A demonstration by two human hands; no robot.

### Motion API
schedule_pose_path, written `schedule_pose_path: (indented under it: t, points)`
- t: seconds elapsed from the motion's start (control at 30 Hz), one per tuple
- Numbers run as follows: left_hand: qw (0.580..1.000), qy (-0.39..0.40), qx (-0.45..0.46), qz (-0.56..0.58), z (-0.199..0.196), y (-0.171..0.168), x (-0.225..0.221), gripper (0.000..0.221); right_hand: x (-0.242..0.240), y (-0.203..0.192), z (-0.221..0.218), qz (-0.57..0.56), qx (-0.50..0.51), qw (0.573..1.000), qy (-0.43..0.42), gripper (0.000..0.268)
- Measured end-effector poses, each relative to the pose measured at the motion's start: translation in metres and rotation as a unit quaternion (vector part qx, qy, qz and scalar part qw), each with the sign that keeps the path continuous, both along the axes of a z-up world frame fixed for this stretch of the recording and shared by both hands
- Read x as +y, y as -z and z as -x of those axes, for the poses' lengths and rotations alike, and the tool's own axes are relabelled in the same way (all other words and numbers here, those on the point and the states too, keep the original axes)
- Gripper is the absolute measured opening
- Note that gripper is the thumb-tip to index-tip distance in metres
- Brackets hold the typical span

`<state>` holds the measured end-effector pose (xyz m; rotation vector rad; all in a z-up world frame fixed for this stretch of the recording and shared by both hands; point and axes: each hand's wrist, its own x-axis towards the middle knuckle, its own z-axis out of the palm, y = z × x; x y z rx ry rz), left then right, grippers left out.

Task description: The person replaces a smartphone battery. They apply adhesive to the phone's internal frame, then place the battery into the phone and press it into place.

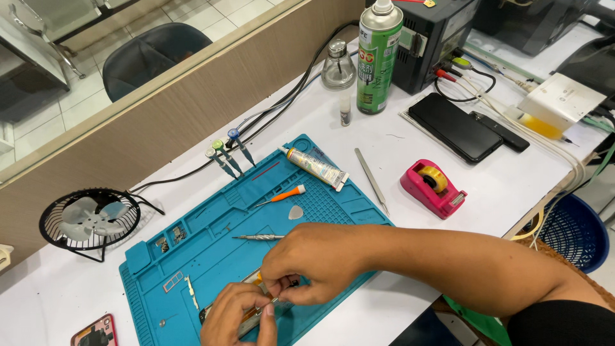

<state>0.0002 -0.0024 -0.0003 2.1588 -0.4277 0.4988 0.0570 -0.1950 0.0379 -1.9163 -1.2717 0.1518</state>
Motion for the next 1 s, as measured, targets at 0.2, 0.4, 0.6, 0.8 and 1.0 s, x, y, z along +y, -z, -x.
schedule_pose_path:
  t: [0.2, 0.4, 0.6, 0.8, 1.0]
  points:
    - [1.000, 0.011, 0.017, -0.011, -0.001, 0.004, 0.006, 0.007, -0.001, -0.001, -0.001, 0.018, 0.017, 1.000, -0.005, 0.004]
    - [0.999, 0.038, 0.002, -0.012, -0.002, 0.004, 0.009, 0.009, -0.001, -0.003, -0.001, 0.034, 0.018, 0.999, 0.009, 0.004]
    - [0.999, 0.045, -0.023, -0.007, -0.004, 0.000, 0.008, 0.013, 0.001, 0.004, -0.002, 0.024, 0.025, 0.999, 0.010, 0.004]
    - [0.991, 0.130, -0.025, 0.017, -0.009, -0.017, 0.010, 0.014, 0.001, -0.002, -0.005, 0.008, 0.007, 1.000, 0.009, 0.006]
    - [0.988, 0.151, -0.031, 0.026, -0.010, -0.022, 0.016, 0.009, 0.002, -0.002, -0.011, 0.068, 0.036, 0.997, 0.001, 0.010]
